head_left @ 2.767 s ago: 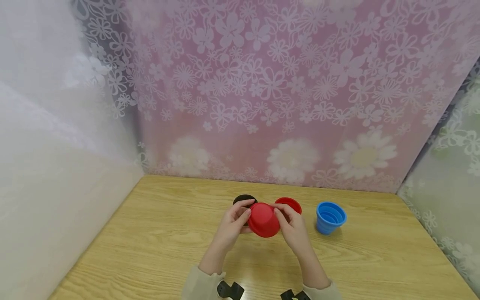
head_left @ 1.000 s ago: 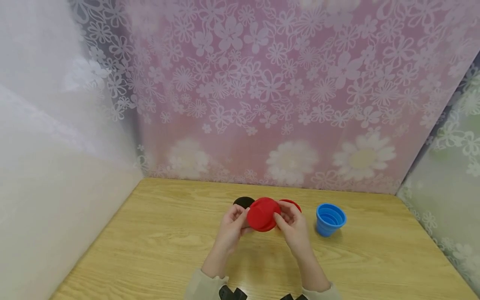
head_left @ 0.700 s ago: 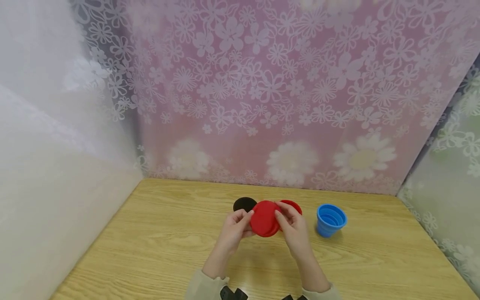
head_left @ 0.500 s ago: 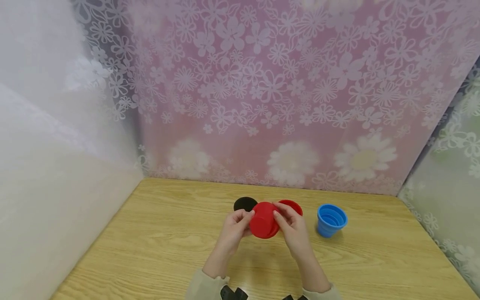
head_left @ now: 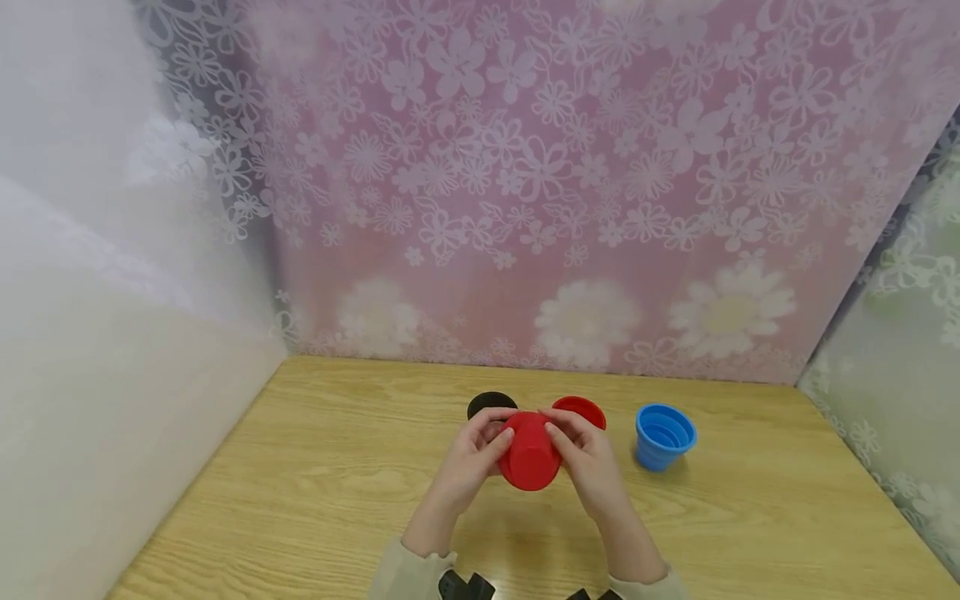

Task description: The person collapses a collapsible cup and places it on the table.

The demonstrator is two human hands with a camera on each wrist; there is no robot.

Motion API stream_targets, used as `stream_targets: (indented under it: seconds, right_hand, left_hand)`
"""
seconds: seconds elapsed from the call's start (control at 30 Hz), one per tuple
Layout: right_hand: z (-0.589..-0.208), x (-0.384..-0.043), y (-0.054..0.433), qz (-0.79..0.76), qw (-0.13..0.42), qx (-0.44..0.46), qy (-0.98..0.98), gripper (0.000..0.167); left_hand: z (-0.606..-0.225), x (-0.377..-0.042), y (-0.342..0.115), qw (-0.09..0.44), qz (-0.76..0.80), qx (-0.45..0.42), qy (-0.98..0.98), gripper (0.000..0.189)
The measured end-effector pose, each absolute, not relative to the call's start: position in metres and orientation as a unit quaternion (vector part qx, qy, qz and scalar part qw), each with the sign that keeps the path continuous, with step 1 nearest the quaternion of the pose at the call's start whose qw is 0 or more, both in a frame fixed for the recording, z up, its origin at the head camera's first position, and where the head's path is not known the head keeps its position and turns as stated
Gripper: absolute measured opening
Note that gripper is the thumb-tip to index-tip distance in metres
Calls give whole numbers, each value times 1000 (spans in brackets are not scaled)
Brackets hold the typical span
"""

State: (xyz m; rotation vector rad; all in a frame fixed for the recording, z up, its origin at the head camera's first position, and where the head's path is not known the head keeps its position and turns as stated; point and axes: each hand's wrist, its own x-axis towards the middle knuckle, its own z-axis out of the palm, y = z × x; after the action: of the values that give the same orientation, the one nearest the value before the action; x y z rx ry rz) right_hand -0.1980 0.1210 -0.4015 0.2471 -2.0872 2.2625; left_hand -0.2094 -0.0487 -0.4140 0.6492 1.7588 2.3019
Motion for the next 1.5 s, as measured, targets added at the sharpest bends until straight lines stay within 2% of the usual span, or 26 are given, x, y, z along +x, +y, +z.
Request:
stream_targets:
  seconds: [0.57, 0.77, 1.0, 1.27, 1.5]
  right_hand:
    - [-403, -198, 118, 718, -8, 126, -685, 33]
    - [-404, -198, 119, 713, -10, 132, -689, 32]
    - [-404, -197, 119, 706, 1, 145, -693, 33]
    - [-403, -196, 117, 694, 23, 122, -709, 30]
    - [-403, -196, 113, 662, 41, 102, -741, 27]
  left_hand:
    - [-416, -211, -49, 87, 770, 203, 599, 23]
    - [-419, -211, -49, 86, 761, 202, 610, 28]
    - [-417, -209, -50, 89, 747, 197, 629, 35]
    - [-392, -195, -50, 53, 704, 203, 678, 33]
    - [-393, -196, -49, 32, 678, 215, 702, 30]
